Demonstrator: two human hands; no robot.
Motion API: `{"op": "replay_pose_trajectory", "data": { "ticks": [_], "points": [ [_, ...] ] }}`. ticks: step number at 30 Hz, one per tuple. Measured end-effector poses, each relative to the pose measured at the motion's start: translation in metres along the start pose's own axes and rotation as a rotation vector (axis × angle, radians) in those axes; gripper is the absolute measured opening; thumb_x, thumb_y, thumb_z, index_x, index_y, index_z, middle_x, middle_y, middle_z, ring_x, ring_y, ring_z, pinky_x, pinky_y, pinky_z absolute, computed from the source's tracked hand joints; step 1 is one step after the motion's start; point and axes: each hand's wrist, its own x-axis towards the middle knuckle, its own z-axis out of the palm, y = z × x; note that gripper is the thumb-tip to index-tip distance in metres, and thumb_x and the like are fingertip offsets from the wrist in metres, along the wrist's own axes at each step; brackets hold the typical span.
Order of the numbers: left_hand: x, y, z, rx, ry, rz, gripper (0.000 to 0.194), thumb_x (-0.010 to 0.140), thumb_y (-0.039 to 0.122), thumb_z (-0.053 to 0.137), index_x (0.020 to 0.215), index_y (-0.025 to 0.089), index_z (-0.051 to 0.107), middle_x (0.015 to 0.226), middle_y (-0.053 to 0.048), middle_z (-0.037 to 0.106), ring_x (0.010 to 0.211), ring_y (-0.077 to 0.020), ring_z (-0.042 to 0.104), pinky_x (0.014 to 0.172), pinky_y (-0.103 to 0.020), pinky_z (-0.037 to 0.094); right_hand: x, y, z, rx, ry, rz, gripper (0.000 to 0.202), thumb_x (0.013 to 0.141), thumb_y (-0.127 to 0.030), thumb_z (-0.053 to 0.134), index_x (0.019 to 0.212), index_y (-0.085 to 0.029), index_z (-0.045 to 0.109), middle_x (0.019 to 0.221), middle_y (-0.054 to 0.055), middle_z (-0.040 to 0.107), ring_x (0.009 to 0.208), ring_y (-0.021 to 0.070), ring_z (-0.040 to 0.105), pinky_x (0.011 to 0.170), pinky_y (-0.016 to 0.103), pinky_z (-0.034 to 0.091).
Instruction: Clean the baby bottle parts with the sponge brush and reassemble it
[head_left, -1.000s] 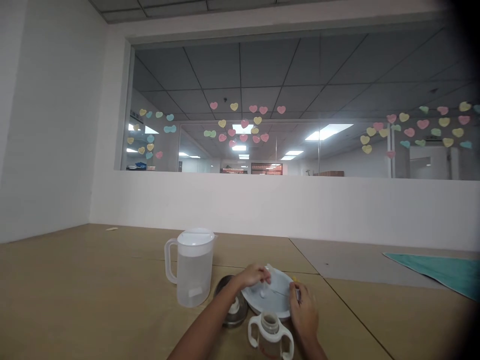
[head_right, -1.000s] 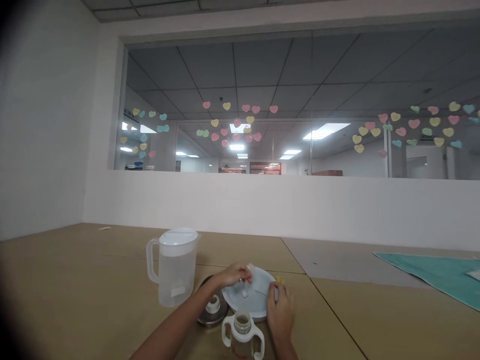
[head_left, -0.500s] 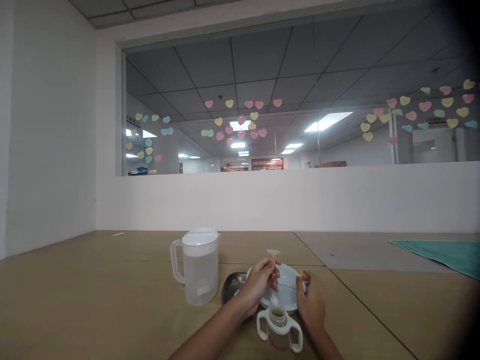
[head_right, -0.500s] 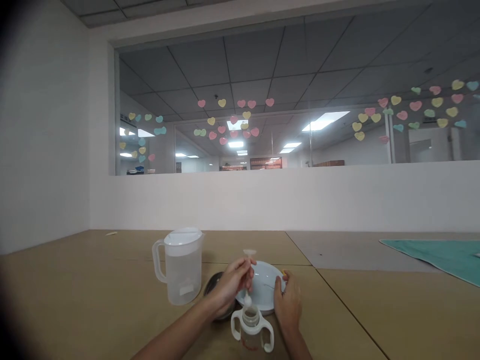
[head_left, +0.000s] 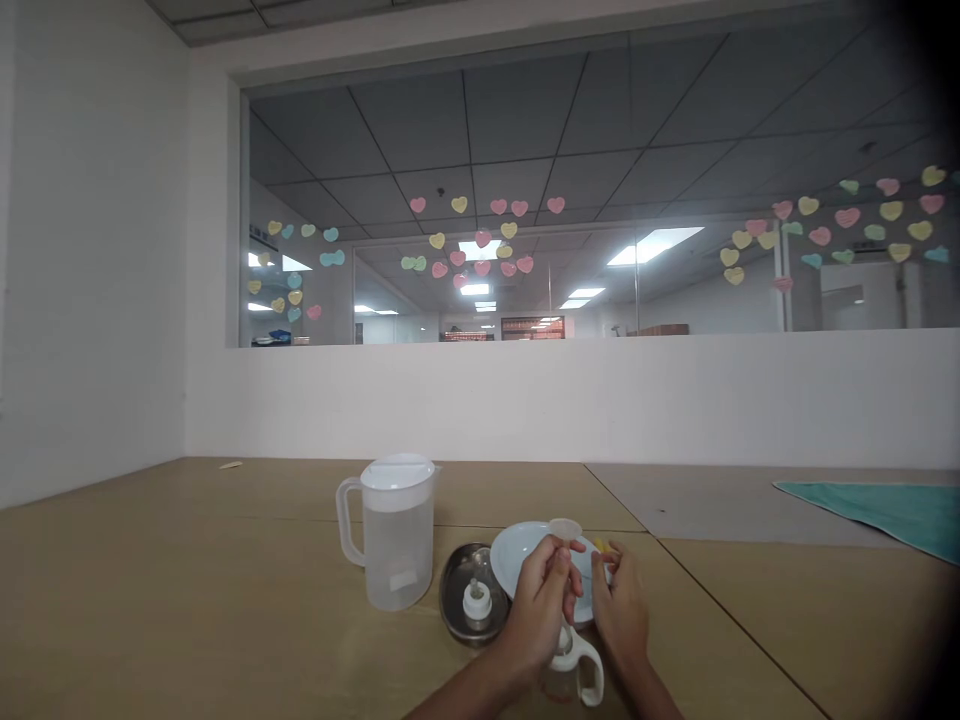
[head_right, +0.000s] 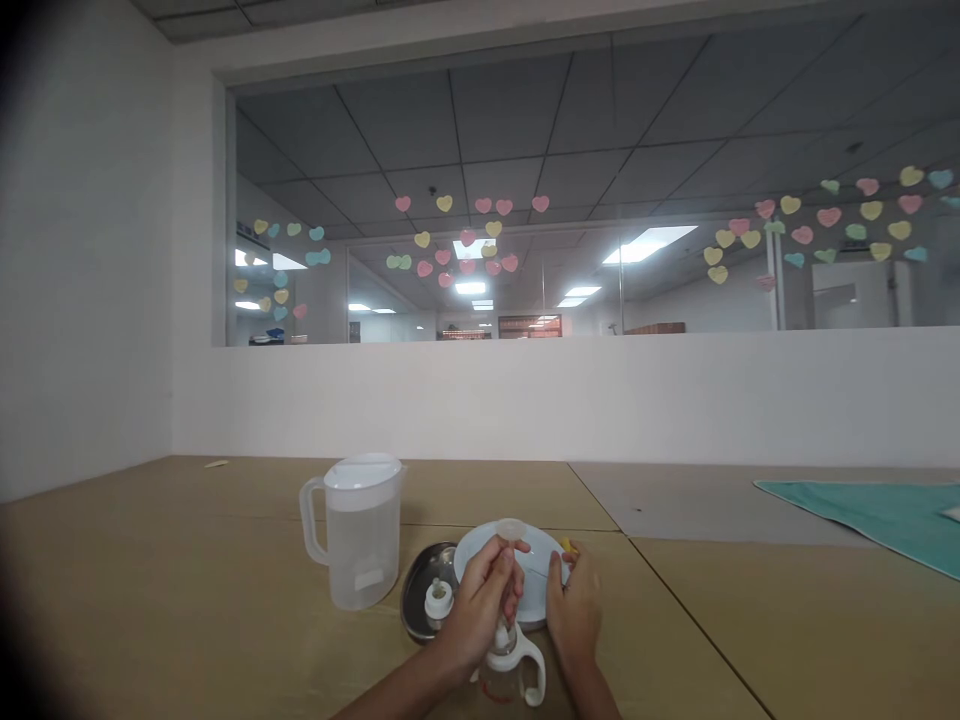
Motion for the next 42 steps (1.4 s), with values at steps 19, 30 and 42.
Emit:
{"op": "replay_pose_trajectory", "data": {
  "ticks": [19, 30, 42],
  "points": [
    [-0.011, -0.005, 0.001, 0.422, -0.002, 0.176, 0.031, 0.091, 0.039, 0.039, 0.087, 0.017, 0.060, 0.068, 0.001, 0.055, 0.068, -0.0121, 0.050, 0.070, -0.022, 0.037, 0.000, -0.003, -0.002, -0.011, 0.021, -0.019, 0.052, 0.080, -0.054, 0.035, 0.112, -0.014, 0.050, 0.094, 0.010, 0.060, 0.089, 0.0262, 0.054, 0.076, 0.035, 0.040],
    [-0.026, -0.027, -0.028, 0.758, -0.018, 0.302, 0.021, 0.085, 0.034, 0.048, 0.084, 0.021, 0.065, 0.094, -0.006, 0.062, 0.092, -0.0213, 0.052, 0.084, -0.033, 0.036, 0.001, -0.006, -0.003, 0.016, 0.022, -0.030, 0.053, 0.077, -0.058, 0.038, 0.104, -0.015, 0.055, 0.093, 0.010, 0.061, 0.089, 0.0263, 0.053, 0.078, 0.036, 0.039],
    [-0.029, -0.020, -0.063, 1.099, -0.220, 0.529, 0.042, 0.077, 0.048, 0.053, 0.110, 0.024, 0.063, 0.111, -0.013, 0.061, 0.097, -0.0304, 0.051, 0.091, -0.045, 0.029, 0.005, -0.013, -0.015, 0.274, 0.030, 0.249, 0.051, 0.074, -0.063, 0.045, 0.085, -0.017, 0.063, 0.090, 0.008, 0.066, 0.086, 0.0240, 0.058, 0.077, 0.032, 0.041]
  ]
}}
